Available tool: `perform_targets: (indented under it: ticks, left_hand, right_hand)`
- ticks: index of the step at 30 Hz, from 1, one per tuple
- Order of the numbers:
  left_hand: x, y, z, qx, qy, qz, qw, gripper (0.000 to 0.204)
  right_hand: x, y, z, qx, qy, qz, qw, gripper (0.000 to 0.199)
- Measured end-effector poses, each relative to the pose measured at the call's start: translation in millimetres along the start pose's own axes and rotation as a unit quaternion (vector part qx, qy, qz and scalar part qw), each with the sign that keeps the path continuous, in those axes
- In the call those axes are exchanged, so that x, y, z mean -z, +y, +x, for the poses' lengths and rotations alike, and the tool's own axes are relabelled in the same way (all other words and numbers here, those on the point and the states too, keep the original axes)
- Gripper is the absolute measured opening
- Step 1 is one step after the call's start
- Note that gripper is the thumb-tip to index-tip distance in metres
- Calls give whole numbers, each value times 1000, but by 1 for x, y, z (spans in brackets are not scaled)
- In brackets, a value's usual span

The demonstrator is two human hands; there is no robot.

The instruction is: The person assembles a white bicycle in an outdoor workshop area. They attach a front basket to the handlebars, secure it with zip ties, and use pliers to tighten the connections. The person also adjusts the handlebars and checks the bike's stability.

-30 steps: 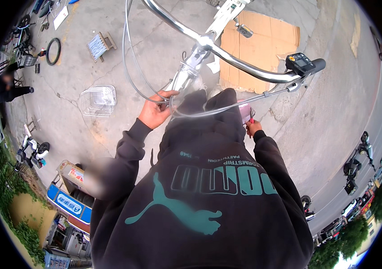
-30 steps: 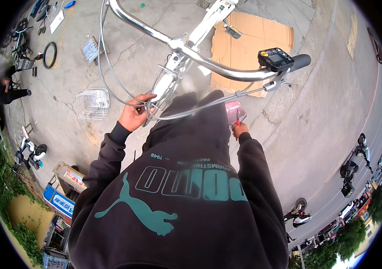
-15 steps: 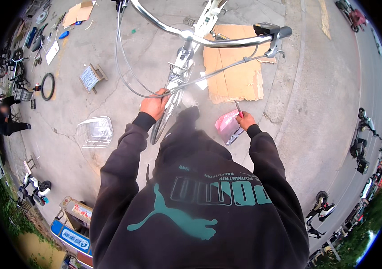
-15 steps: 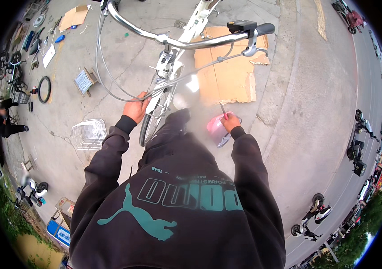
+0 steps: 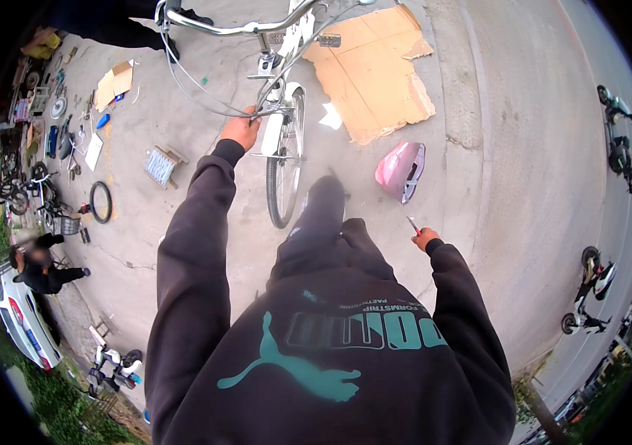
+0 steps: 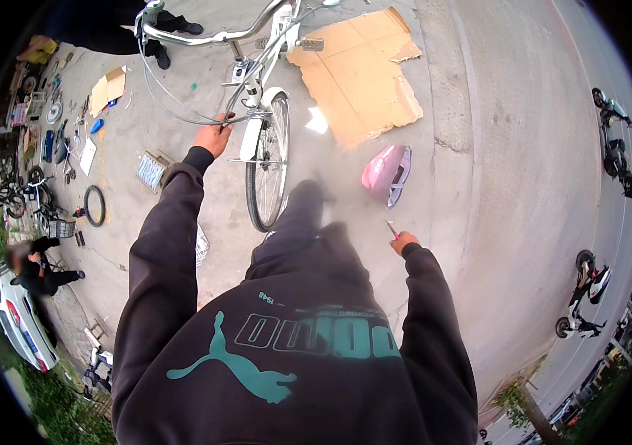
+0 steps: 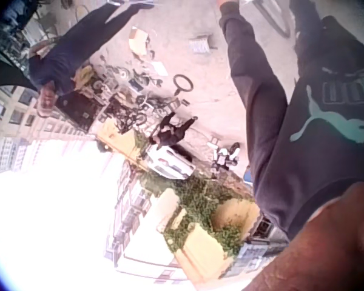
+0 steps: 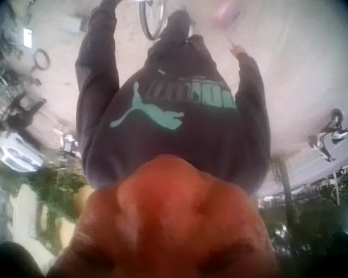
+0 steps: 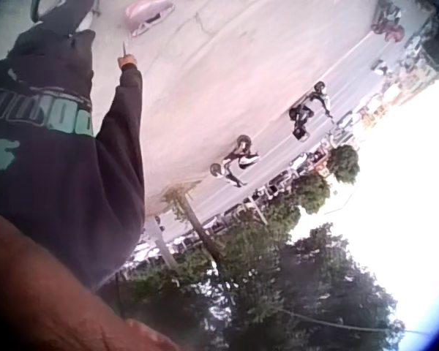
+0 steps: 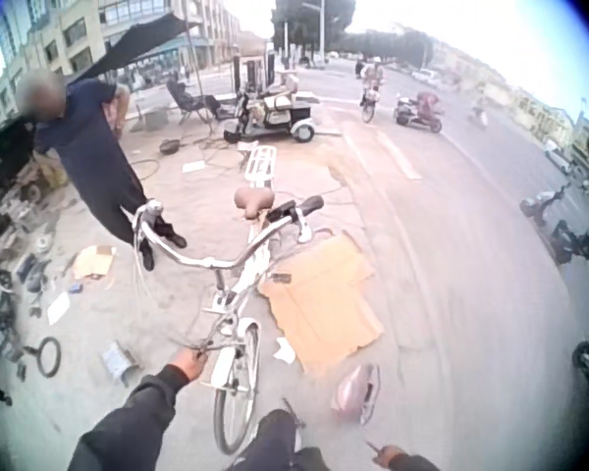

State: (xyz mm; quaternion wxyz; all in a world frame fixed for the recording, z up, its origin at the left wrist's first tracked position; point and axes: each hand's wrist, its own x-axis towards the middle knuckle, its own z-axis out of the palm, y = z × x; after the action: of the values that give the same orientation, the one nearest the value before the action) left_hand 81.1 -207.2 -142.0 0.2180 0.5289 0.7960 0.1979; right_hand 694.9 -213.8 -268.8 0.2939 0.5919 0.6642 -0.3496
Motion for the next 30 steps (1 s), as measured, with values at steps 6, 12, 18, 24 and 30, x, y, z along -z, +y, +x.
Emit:
perform_targets:
  ticks: [6,12,18,24,30]
  left_hand:
    - [-24,-42,10,34,-53,154,986,34]
    - [-35,-11,-2,57,129,-35,989,34]
    - [-81,-53,-141,73,1,-83,994,43]
    - [-117,-74,-292,421,-253,-440,752,33]
    - [-99,-79,-314,453,-25,-722,523,29]
  right_hand:
    - [-102,53,-63,-73,19,205,976,28]
    - [-167,24,-122,-200,-11,311,929,33]
    - [-227,-65,-106,-141,96,165,971,24]
    - [-227,-224,-121,24,170,295,940,18]
    - [-197,-354,-157,92,-161,538,822,27]
